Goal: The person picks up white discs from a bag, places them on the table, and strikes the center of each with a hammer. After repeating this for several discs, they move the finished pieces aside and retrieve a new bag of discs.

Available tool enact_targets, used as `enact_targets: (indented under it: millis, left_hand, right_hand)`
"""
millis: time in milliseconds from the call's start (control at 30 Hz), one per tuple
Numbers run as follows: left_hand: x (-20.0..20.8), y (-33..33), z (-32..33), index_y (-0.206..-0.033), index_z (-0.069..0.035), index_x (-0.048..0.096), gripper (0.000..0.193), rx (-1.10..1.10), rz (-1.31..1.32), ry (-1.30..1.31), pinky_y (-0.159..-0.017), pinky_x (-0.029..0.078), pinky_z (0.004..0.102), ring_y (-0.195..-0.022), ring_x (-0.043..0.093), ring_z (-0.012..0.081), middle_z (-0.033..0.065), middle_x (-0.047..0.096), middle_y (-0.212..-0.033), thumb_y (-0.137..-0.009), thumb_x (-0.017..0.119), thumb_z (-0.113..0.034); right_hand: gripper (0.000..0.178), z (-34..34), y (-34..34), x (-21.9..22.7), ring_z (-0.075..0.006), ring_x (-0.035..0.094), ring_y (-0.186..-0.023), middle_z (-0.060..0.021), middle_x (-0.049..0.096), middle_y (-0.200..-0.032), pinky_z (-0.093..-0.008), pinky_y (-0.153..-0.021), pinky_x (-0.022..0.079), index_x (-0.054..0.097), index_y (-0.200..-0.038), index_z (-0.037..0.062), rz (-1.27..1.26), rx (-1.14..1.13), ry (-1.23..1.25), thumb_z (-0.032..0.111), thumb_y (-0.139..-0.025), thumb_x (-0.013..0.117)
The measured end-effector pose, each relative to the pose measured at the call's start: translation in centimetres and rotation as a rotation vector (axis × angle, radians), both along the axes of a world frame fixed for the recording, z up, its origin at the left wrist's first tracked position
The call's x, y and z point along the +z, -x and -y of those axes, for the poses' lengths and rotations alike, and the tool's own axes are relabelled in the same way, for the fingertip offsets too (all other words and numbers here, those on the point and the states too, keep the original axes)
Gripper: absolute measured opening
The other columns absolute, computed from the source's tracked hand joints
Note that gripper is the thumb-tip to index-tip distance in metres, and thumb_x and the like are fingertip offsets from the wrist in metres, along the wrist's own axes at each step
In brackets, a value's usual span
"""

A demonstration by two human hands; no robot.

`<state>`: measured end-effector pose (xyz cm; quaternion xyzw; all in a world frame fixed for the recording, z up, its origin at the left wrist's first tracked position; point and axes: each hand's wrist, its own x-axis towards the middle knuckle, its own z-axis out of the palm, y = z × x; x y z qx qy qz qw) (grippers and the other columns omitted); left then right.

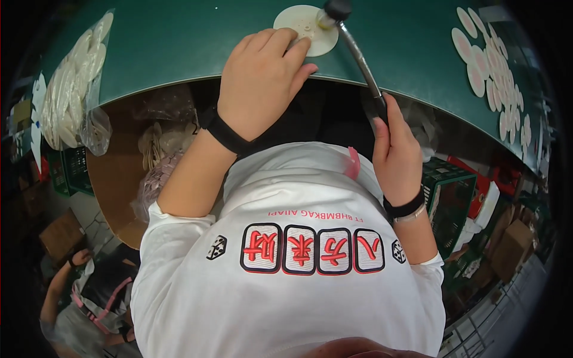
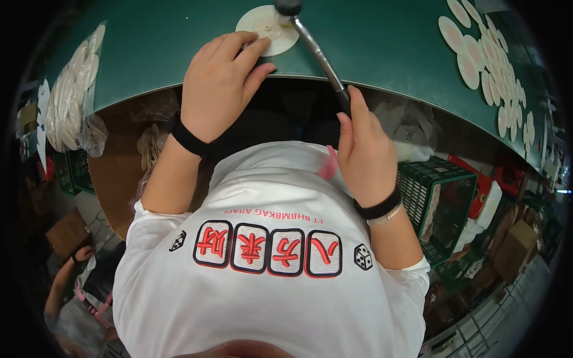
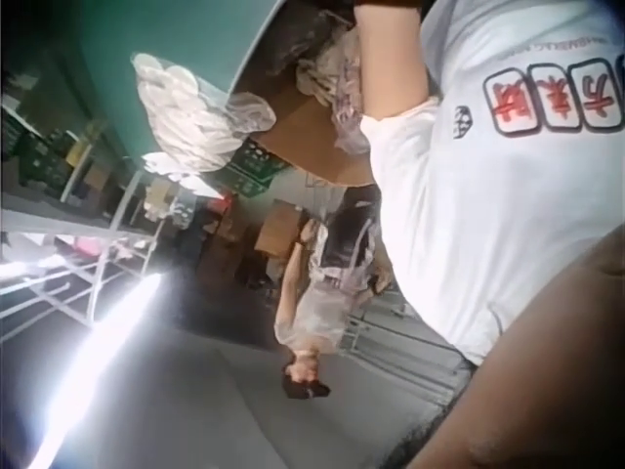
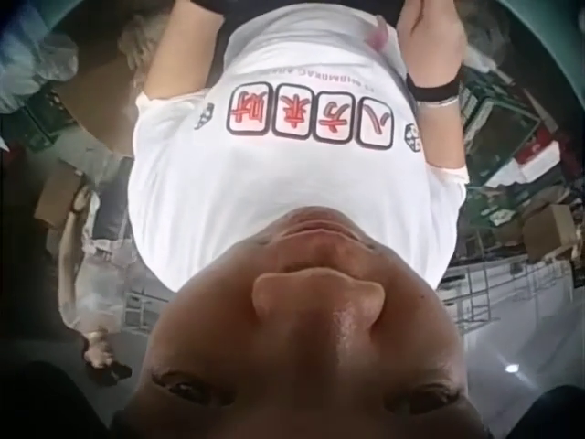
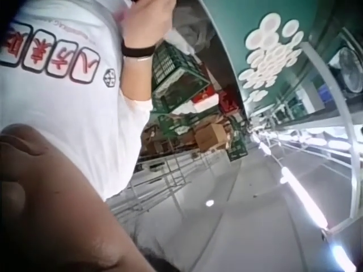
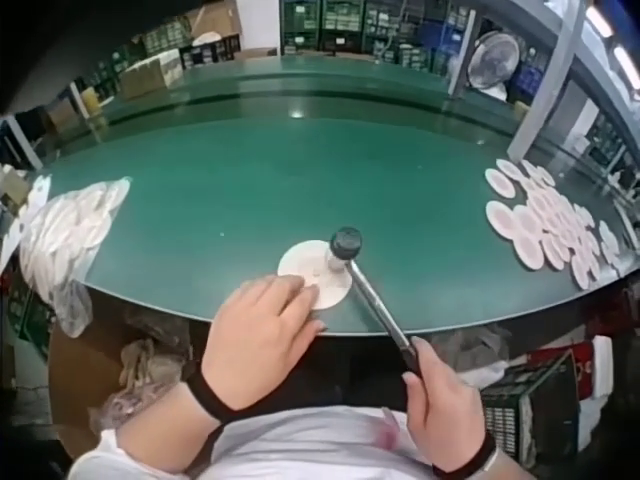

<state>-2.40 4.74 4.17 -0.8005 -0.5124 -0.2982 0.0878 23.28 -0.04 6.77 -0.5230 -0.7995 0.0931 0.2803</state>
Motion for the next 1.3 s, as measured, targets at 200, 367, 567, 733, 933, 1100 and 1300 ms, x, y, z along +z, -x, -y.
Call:
enact_targets:
  millis: [200,367,567,733,933,1100,1300]
  left_hand:
    - [-1.0,-0.7,1.0,-0.118,-0.01,0.068,0.034,0.061,0.028,-0.004,-0.089,0.052,0.0391,-0.103,0.064,0.0274,0.0062,0.065,-0.113,-0.088,0.076,-0.024]
    - [-2.2,-0.7,1.4,-0.122,-0.011,0.069,0.035,0.091,0.042,-0.017,-0.088,0.053,0.0396,-0.103,0.065,0.0284,0.0065,0.065,-0.116,-0.09,0.074,-0.024]
    - [-3.3,-0.3,1.3,-0.118,-0.01,0.066,0.039,0.095,0.046,-0.13,-0.098,0.051,0.0403,-0.104,0.062,0.0247,0.0054,0.063,-0.113,-0.085,0.077,-0.026]
    - [-4.7,-0.3,1.5,-0.117,-0.01,0.066,0.038,0.088,0.069,-0.159,-0.102,0.05,0.0416,-0.108,0.063,0.0245,0.0056,0.064,-0.117,-0.086,0.076,-0.028]
    - [-5.8,-0.5,1.1,-0.116,-0.01,0.066,0.036,0.093,0.085,-0.191,-0.103,0.05,0.0419,-0.109,0.063,0.0242,0.0053,0.064,-0.119,-0.086,0.075,-0.028]
    - [-6.4,-0.4,1.1,-0.112,-0.01,0.066,0.034,0.083,0.091,-0.202,-0.101,0.051,0.0419,-0.106,0.064,0.0246,0.0051,0.064,-0.117,-0.086,0.076,-0.028]
    - [-5.4,-0.1,1.9,-0.116,-0.009,0.069,0.032,0.064,0.138,-0.153,-0.096,0.054,0.0441,-0.102,0.066,0.0304,0.0062,0.066,-0.119,-0.089,0.075,-0.026]
  right_hand:
    - [0.041,0.7,-0.2,0.7,-0.0311,0.068,-0.08,-0.0207,0.071,-0.106,-0.0343,-0.074,0.055,0.056,-0.142,-0.0004,-0.148,-0.046,0.016,0.006,-0.102,0.06]
    - [0.042,0.4,0.5,-0.8,-0.0336,0.072,-0.087,-0.0213,0.071,-0.112,-0.036,-0.077,0.057,0.054,-0.143,0.0006,0.136,-0.07,0.226,0.006,-0.102,0.061]
    - [0.04,0.0,0.3,0.0,-0.031,0.072,-0.089,-0.0209,0.072,-0.115,-0.0354,-0.078,0.056,0.054,-0.143,-0.0008,-0.039,-0.005,-0.126,0.007,-0.104,0.059]
    - [0.04,0.4,0.9,-0.6,-0.0244,0.071,-0.091,-0.0197,0.072,-0.119,-0.0334,-0.08,0.054,0.054,-0.143,-0.0017,0.08,-0.056,0.037,0.01,-0.106,0.058]
    - [0.042,0.5,0.6,-0.8,-0.0195,0.07,-0.084,-0.0153,0.074,-0.107,-0.0311,-0.075,0.053,0.052,-0.146,0.002,-0.174,-0.127,0.09,0.008,-0.105,0.058]
    - [0.044,0.1,1.0,-1.6,-0.0378,0.072,-0.088,-0.0208,0.072,-0.112,-0.0399,-0.074,0.057,0.055,-0.143,0.0045,0.159,-0.021,0.086,0.011,-0.101,0.064]
    - [0.043,0.3,1.4,-2.6,-0.0369,0.073,-0.093,-0.0215,0.072,-0.113,-0.0376,-0.076,0.058,0.056,-0.143,0.0045,-0.019,-0.065,-0.093,0.009,-0.101,0.064]
